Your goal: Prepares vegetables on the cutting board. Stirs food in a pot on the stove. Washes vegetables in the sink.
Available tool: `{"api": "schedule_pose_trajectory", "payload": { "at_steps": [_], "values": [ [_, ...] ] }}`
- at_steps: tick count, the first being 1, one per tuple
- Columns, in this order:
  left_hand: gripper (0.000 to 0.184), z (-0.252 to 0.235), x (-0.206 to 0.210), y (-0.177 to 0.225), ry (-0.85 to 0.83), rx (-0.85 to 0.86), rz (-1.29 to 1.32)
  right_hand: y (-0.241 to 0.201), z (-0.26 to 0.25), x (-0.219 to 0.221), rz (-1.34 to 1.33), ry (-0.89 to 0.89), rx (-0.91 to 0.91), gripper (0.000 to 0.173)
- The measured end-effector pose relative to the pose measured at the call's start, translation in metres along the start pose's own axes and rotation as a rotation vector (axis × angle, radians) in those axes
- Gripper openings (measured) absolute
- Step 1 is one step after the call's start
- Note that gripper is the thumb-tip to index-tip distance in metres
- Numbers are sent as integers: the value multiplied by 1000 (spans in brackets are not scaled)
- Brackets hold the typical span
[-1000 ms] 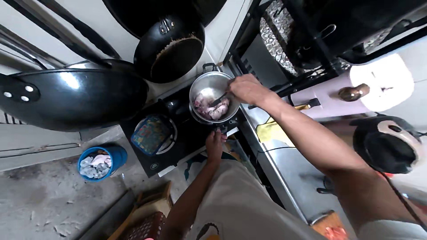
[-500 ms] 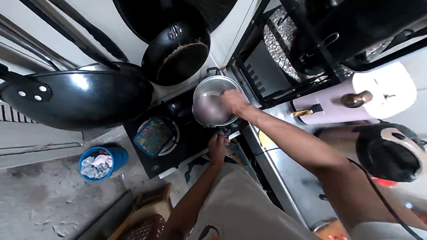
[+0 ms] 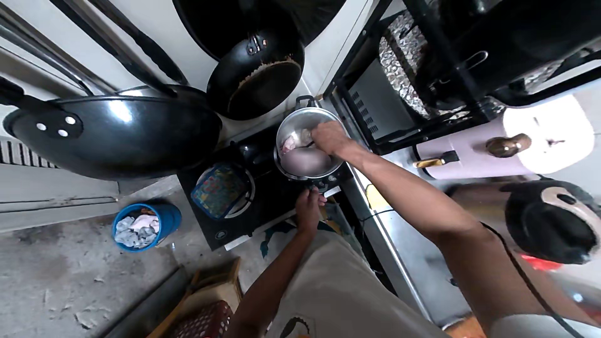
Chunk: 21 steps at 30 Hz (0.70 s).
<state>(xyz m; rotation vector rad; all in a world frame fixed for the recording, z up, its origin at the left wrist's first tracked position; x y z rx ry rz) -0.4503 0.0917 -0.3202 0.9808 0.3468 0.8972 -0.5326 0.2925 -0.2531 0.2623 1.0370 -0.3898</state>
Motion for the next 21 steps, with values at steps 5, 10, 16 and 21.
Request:
{"api": "schedule_pose_trajectory", "payload": {
  "at_steps": [5, 10, 16, 21],
  "values": [
    [35, -1, 1, 0, -5, -3, -13, 15, 11, -12, 41, -5, -108, 16],
    [35, -2, 0, 0, -4, -7, -24, 24, 47, -29, 130, 143, -285, 8],
    [36, -2, 0, -1, -10, -8, -17, 28, 67, -32, 157, 165, -265, 7],
    [35, -1, 0, -1, -1, -17, 5, 10, 62, -20, 111, 90, -184, 7]
  ]
}}
Point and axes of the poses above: each hand's wrist, its own z-axis away from the middle knuckle, its own x-axis out of the palm, y = z × x, the point moved 5 cm from there along -z, towards the middle knuckle, and after that the axes turned 2 degrees about y, right-handed, at the moved point
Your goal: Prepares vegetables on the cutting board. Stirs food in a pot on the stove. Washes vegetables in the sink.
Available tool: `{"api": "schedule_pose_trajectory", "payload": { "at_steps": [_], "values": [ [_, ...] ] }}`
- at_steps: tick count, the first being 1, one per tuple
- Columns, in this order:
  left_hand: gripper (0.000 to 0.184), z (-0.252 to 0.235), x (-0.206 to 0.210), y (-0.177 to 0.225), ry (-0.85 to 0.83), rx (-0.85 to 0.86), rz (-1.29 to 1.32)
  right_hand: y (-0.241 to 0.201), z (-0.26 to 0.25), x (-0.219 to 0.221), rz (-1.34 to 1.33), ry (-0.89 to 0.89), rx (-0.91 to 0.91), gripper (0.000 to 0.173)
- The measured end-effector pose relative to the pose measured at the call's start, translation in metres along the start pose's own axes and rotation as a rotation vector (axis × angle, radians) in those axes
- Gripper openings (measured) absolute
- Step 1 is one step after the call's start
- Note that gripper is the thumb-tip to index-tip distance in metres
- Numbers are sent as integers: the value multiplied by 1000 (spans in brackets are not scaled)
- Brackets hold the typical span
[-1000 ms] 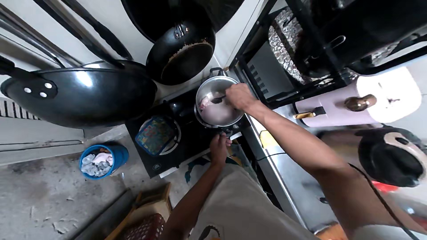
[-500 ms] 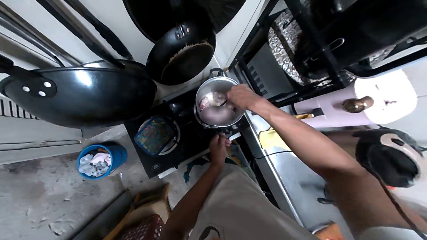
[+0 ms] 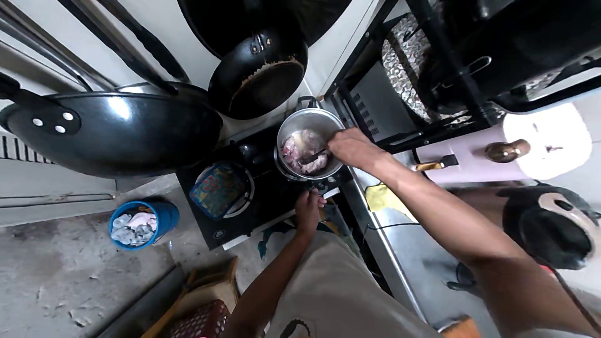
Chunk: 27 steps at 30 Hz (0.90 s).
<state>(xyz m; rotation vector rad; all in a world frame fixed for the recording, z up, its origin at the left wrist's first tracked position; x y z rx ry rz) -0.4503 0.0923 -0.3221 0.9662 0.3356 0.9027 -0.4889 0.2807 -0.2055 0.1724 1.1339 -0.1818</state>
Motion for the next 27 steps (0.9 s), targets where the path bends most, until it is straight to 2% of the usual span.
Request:
{"api": "schedule_pose_trajectory", "payload": {
  "at_steps": [6, 12, 15, 19, 22, 27],
  "values": [
    [33, 2, 0, 1, 12, 3, 1, -9, -32, 23, -43, 31, 71, 11],
    [34, 1, 1, 1, 14, 24, -13, 0, -33, 4, -104, 29, 211, 10],
    [35, 1, 0, 1, 4, 27, 2, 4, -19, -5, -60, 49, 181, 9],
    [35, 1, 0, 2, 7, 19, -21, -3, -21, 19, -16, -42, 111, 11],
    [35, 1, 0, 3, 4, 13, -34, -6, -33, 34, -49, 10, 113, 11],
    [34, 1, 0, 2, 5, 24, -12, -3, -36, 5, -95, 67, 211, 13]
  ]
}}
Point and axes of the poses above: each hand's wrist, its own z-axis away from the middle knuckle, its own x-axis out of the palm, y = z × x, the point moved 5 cm from there along -z, towards the middle knuckle, and after that the axes turned 2 degrees about y, right-handed, at the moved point
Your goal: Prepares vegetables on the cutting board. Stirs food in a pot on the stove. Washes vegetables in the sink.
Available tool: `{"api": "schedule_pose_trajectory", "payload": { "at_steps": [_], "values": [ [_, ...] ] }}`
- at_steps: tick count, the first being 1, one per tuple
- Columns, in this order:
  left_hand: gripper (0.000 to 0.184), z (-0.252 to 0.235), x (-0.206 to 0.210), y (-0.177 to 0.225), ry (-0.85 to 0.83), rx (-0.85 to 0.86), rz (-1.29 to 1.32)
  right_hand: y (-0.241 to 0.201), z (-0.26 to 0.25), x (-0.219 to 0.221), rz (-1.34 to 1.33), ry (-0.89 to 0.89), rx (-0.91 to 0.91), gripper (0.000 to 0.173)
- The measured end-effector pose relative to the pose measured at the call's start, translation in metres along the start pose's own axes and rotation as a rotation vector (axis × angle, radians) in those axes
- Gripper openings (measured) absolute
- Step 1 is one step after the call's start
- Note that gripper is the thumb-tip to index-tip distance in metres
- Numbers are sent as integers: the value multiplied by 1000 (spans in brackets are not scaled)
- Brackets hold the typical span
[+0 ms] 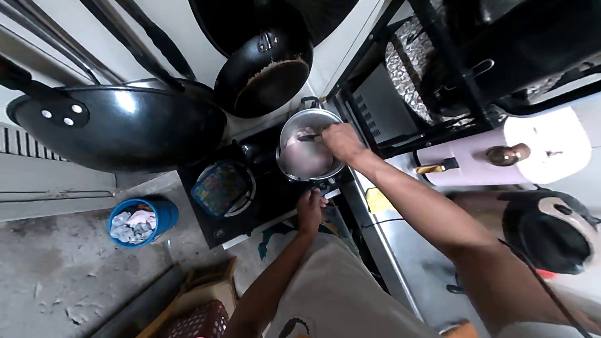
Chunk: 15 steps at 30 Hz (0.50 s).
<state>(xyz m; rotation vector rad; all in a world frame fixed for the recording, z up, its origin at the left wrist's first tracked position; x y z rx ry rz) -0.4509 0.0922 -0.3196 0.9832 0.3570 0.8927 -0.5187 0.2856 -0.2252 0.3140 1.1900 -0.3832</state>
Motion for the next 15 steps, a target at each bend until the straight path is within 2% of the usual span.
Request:
{"api": "schedule_pose_trajectory", "payload": {
  "at_steps": [2, 4, 6, 8, 11, 15],
  "values": [
    [34, 0, 0, -1, -1, 1, 1, -1, -1, -11, -8, 59, -29, 11],
    [34, 0, 0, 0, 3, 0, -11, -4, -10, -6, -35, 152, -130, 6],
    [35, 0, 1, -1, 5, -5, -26, -10, -19, 6, -50, 172, -261, 15],
    [35, 0, 1, -1, 5, -11, -22, -16, -22, 15, -33, 163, -367, 14],
    [34, 0, 0, -1, 11, -9, -6, -9, -19, 18, -5, 136, -373, 12],
    [35, 0, 0, 0, 4, 15, -19, 12, 6, 2, 34, 75, -289, 7]
  ]
}}
Point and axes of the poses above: each hand's wrist, its own z-axis away from the middle knuckle, its own x-axis out of the palm, y = z × x, the point moved 5 cm from there along -z, towards the middle knuckle, and after that the axes turned 2 degrees about y, right-handed, at the moved point
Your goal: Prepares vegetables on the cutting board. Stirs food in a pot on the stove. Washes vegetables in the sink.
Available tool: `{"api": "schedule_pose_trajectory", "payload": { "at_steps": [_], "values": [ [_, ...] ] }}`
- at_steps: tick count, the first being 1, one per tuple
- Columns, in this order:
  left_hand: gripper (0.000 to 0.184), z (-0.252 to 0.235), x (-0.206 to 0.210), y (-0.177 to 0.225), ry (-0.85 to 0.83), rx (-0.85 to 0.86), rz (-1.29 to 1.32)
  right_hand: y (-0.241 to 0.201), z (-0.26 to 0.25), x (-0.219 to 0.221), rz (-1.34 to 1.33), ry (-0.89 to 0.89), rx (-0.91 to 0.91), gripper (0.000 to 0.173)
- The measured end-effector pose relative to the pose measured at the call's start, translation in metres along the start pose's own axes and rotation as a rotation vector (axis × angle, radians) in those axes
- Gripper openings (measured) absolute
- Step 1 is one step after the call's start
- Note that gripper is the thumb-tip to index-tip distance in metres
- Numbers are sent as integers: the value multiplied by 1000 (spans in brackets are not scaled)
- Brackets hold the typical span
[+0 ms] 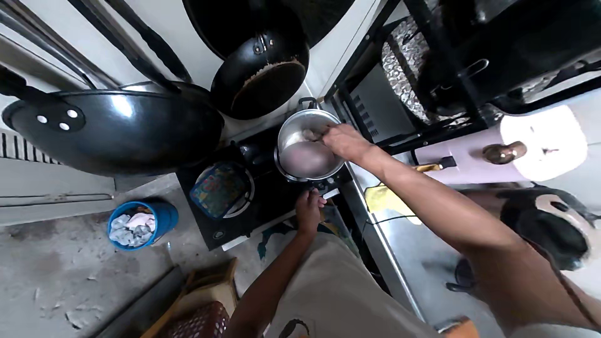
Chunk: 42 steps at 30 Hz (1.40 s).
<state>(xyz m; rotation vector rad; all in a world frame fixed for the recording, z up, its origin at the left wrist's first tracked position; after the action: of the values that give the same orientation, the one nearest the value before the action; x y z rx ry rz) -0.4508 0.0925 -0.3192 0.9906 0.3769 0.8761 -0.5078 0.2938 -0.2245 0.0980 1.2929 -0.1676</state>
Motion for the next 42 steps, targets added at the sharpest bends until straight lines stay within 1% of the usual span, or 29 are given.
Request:
{"api": "schedule_pose_trajectory", "payload": {
  "at_steps": [3, 7, 12, 15, 18, 20, 22, 24, 27, 29, 31, 33, 36, 38, 40, 42],
  "values": [
    [35, -1, 0, 0, -3, 0, 5, 9, 19, -15, 44, -60, 78, 6],
    [34, -2, 0, -1, -11, -9, 8, 13, 30, -17, 46, -18, 95, 5],
    [35, 0, -1, -1, -5, -27, 5, -16, 16, 7, -23, -97, 47, 11],
    [35, 1, -1, 0, -4, -18, 13, -21, -4, 27, -57, -85, 55, 8],
    [34, 1, -1, 1, 3, -11, 12, -14, -15, 24, -96, -49, 149, 8],
    [34, 1, 0, 1, 6, -19, 17, -6, -13, 11, -112, -44, 253, 11],
    [34, 0, 0, 0, 7, -26, 34, 1, -8, -7, -119, -40, 365, 10],
    [34, 0, 0, -1, 6, -26, 55, 10, -7, -16, -95, -23, 451, 9],
    [34, -1, 1, -2, 12, -16, 52, 15, -9, -6, -78, -66, 513, 10],
    [36, 0, 1, -1, 14, -16, 17, 11, -11, 11, -137, -100, 464, 12],
    [36, -1, 0, -1, 13, -12, 6, 4, -14, 21, -144, -96, 356, 15],
    [35, 0, -1, -1, 15, -6, 10, 0, -11, 22, -119, -112, 262, 12],
    [36, -1, 0, -1, 3, -2, 6, 9, 2, 10, -33, -97, 196, 10],
    [36, -1, 0, -2, 7, -3, 13, 21, 12, -2, 43, -20, 157, 6],
    [36, 0, 0, -3, 4, -17, 26, 25, 24, -19, 72, 32, 101, 9],
    [36, 0, -1, -4, -2, -26, 39, 22, 36, -26, 68, 22, 15, 13]
  ]
}}
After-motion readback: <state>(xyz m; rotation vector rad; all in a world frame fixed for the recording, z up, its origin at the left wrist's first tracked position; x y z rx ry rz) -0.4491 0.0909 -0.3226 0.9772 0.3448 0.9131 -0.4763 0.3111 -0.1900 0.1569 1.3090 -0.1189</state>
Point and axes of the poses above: each hand's wrist, its own z-axis away from the middle knuckle, its own x-axis out of the palm, y = z × x, the point moved 5 cm from there along -z, towards the middle knuckle, and after that the axes turned 2 degrees about y, right-handed, at the moved point
